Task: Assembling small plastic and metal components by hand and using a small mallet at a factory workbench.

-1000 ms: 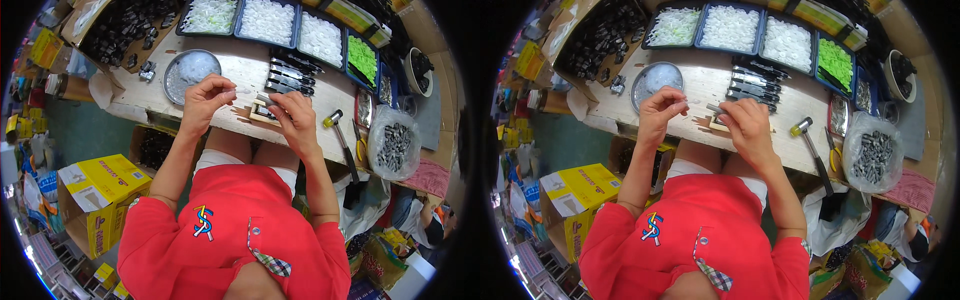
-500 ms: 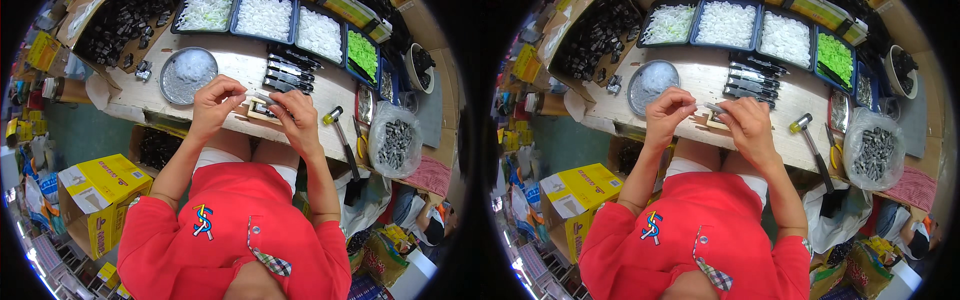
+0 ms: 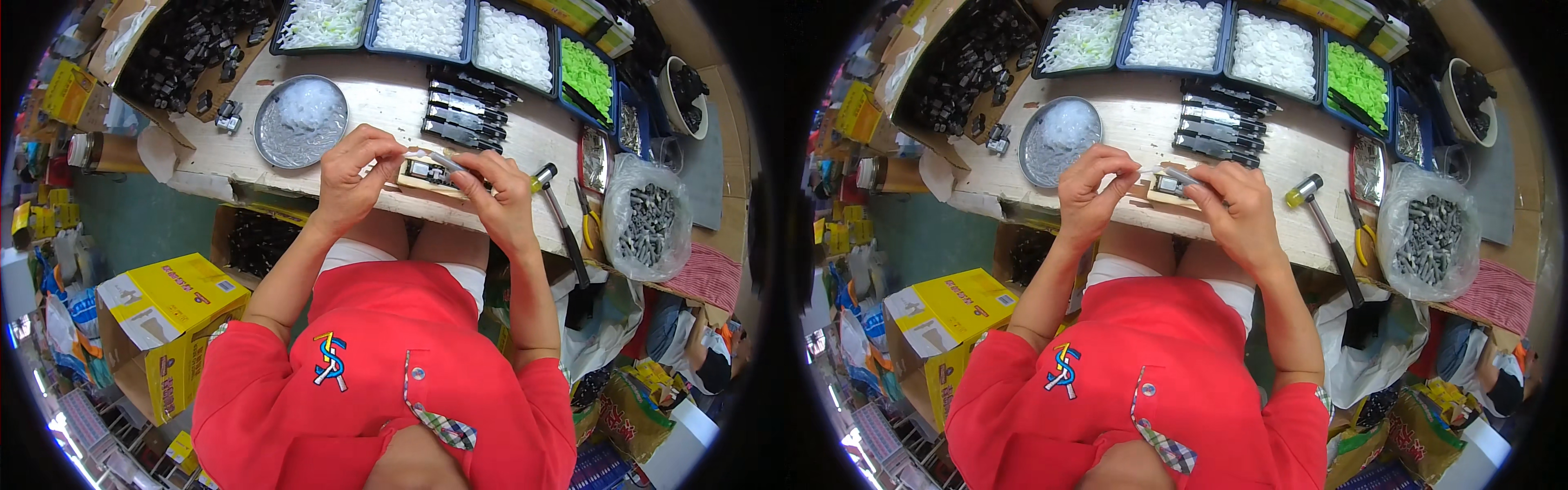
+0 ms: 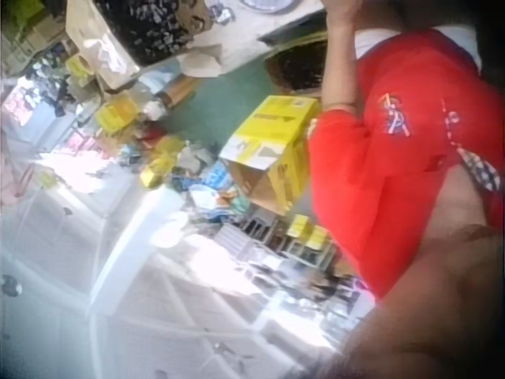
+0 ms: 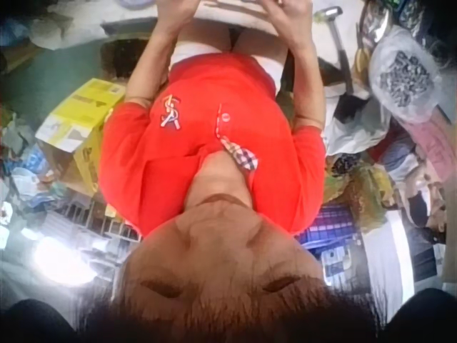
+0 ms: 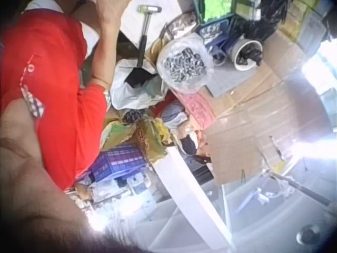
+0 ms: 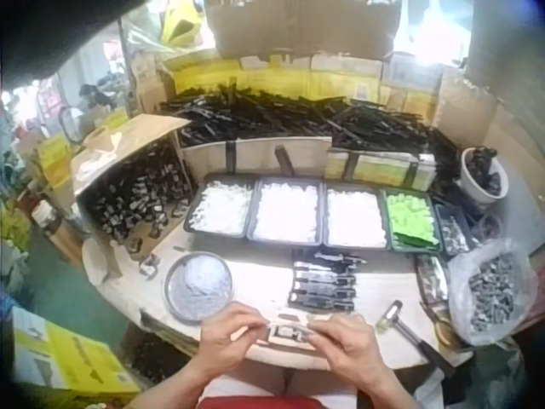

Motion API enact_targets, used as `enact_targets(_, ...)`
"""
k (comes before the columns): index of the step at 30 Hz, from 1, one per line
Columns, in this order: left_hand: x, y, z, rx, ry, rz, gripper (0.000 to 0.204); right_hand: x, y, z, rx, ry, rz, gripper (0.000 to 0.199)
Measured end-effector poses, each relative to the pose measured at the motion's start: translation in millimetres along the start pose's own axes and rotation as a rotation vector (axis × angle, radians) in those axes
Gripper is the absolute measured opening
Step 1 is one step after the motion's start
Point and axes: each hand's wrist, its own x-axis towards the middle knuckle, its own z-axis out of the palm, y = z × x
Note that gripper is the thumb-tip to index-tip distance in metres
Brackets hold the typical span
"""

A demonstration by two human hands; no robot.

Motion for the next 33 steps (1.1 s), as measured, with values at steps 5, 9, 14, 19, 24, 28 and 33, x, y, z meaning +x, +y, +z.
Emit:
enact_targets(5,0.0,5.6,4.0,0.039,-0.005,0.009,0.014,-1.9,-6.3,4.3,-0.065,0.063,-0.069,0.013)
enact_targets(9,-0.2,10.2,7.1,0.088,-0.006,0.046,0.015,-1.8,-8.1,4.9,-0.102,0.073,-0.087,0.013)
enact_targets(14,1.1,7.4,4.8,0.065,-0.068,0.082,0.015,-2.8,-2.8,2.2,-0.1,0.026,-0.067,0.014)
enact_targets(19,1.7,-4.1,4.4,-0.176,-0.178,0.043,0.016,-5.3,10.6,-5.9,0.482,-0.179,0.376,0.017)
enact_targets(24,3.9,-1.6,11.7,-0.155,-0.3,-0.021,0.024,-10.4,17.9,-11.5,0.752,-0.204,0.535,0.016)
enact_targets(28,6.0,-18.6,20.3,-0.051,-0.243,-0.065,0.035,-21.5,42.4,-29.1,0.698,-0.163,0.553,0.009)
enact_targets(33,-2.1,-29.4,40.9,0.206,-0.273,-0.035,0.03,-28.6,55.2,-39.6,0.557,-0.149,0.635,0.006)
